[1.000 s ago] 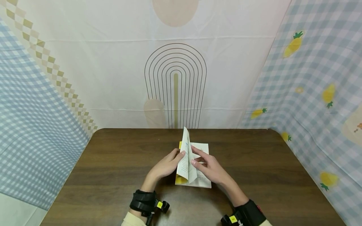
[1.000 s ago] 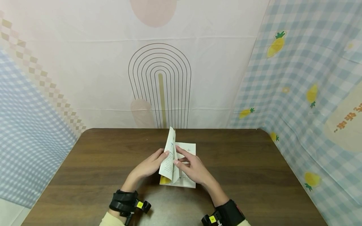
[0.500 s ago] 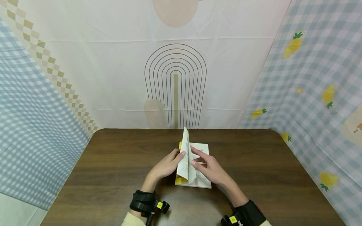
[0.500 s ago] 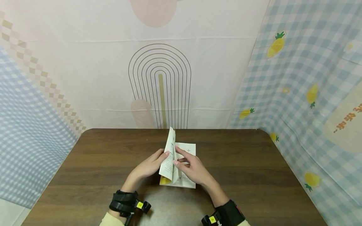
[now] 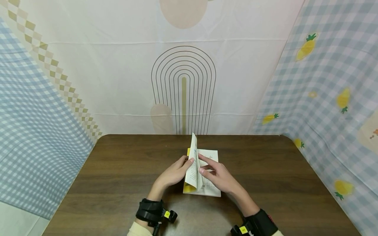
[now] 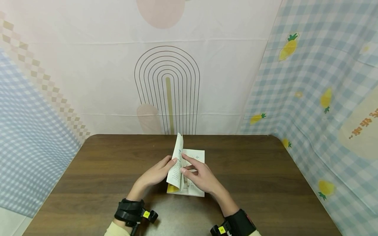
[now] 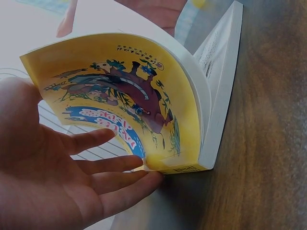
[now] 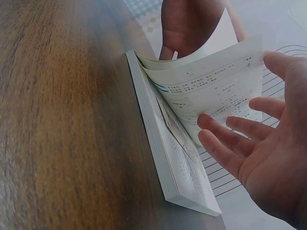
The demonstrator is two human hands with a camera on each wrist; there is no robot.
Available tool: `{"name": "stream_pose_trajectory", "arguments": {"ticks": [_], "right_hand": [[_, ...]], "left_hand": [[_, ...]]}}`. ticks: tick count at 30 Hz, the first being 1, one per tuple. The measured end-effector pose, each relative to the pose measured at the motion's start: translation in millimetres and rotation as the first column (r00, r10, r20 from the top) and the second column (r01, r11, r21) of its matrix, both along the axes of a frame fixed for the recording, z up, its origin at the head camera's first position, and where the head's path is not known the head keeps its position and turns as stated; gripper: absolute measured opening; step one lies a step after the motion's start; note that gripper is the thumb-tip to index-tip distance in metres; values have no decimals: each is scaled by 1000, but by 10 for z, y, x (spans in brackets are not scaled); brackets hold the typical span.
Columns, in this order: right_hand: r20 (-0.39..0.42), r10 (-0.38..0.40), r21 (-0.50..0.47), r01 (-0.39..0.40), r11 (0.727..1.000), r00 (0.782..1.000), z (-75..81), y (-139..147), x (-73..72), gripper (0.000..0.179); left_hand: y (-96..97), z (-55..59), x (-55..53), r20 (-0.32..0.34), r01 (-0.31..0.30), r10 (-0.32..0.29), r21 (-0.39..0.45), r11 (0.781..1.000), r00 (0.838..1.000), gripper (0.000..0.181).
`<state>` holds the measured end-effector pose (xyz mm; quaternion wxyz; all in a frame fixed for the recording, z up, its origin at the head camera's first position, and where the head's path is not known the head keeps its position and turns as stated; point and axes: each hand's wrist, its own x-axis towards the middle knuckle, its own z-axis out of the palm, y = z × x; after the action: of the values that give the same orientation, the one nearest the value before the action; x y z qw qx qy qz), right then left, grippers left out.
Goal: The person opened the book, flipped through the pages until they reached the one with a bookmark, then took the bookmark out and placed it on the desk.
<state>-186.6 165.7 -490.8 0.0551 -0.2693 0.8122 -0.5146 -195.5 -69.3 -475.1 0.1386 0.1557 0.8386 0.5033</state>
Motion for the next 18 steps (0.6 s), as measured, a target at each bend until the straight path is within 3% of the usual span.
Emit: {"name": "stream_pose_trajectory", "arguments": {"ticks": [18], "right_hand": [[-36, 0, 9, 0, 1000, 999, -2, -12, 10, 54]], "left_hand": [[9, 7, 11, -5, -9, 9, -8, 1000, 1000, 70]]}}
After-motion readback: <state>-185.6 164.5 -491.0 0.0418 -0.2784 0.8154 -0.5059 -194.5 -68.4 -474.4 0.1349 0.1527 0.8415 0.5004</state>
